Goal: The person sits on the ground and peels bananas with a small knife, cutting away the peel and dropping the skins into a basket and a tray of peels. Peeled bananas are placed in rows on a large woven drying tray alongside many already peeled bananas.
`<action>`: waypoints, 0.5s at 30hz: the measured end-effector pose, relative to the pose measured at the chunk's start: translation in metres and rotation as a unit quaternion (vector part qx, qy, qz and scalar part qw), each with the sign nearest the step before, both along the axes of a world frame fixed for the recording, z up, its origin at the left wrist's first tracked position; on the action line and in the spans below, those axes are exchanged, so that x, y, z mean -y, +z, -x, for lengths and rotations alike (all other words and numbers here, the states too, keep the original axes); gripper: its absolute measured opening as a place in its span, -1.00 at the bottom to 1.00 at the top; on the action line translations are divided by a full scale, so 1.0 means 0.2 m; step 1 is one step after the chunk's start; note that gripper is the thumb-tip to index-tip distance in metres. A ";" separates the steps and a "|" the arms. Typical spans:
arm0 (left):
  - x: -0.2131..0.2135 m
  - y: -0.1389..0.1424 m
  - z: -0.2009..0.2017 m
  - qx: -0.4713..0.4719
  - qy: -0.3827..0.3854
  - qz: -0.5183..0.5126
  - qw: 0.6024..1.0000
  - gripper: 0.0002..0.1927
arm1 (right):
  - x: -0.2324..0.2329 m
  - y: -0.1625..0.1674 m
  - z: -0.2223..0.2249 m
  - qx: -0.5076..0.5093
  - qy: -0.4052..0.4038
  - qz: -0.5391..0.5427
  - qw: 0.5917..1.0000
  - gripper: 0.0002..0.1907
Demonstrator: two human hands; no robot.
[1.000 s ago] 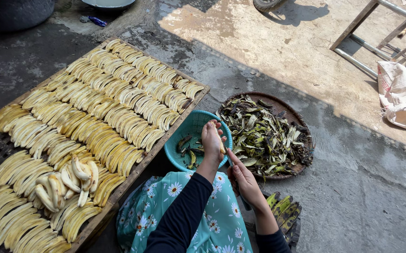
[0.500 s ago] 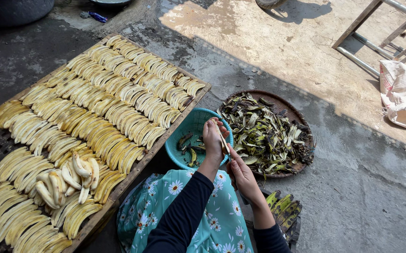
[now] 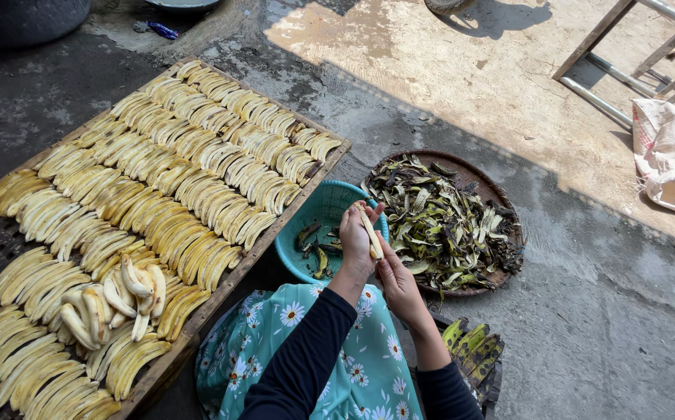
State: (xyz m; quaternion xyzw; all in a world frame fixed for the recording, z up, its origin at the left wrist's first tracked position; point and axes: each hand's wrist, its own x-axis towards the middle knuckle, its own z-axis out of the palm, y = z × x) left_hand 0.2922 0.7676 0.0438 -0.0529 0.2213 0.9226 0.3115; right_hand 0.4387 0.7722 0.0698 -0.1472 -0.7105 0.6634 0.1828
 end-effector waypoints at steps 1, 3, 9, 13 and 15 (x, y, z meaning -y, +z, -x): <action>0.00 0.00 0.00 0.013 -0.005 -0.001 1.000 -0.76 | 0.00 0.00 0.01 -0.008 -0.001 -0.007 1.000 -0.42; 0.01 0.01 -0.01 0.039 -0.016 -0.002 0.999 -0.76 | 0.00 0.00 0.04 -0.028 0.000 -0.021 0.999 -0.45; 0.01 0.02 -0.03 0.056 -0.016 -0.006 0.998 -0.75 | -0.04 0.00 0.10 -0.028 -0.022 -0.137 0.990 -0.45; 0.03 0.02 -0.01 0.038 -0.019 -0.030 0.999 -0.74 | -0.06 -0.01 0.15 -0.016 -0.023 -0.144 0.989 -0.43; 0.06 0.03 0.00 0.011 -0.020 -0.046 0.999 -0.73 | -0.05 0.00 0.18 -0.006 -0.029 -0.146 0.989 -0.39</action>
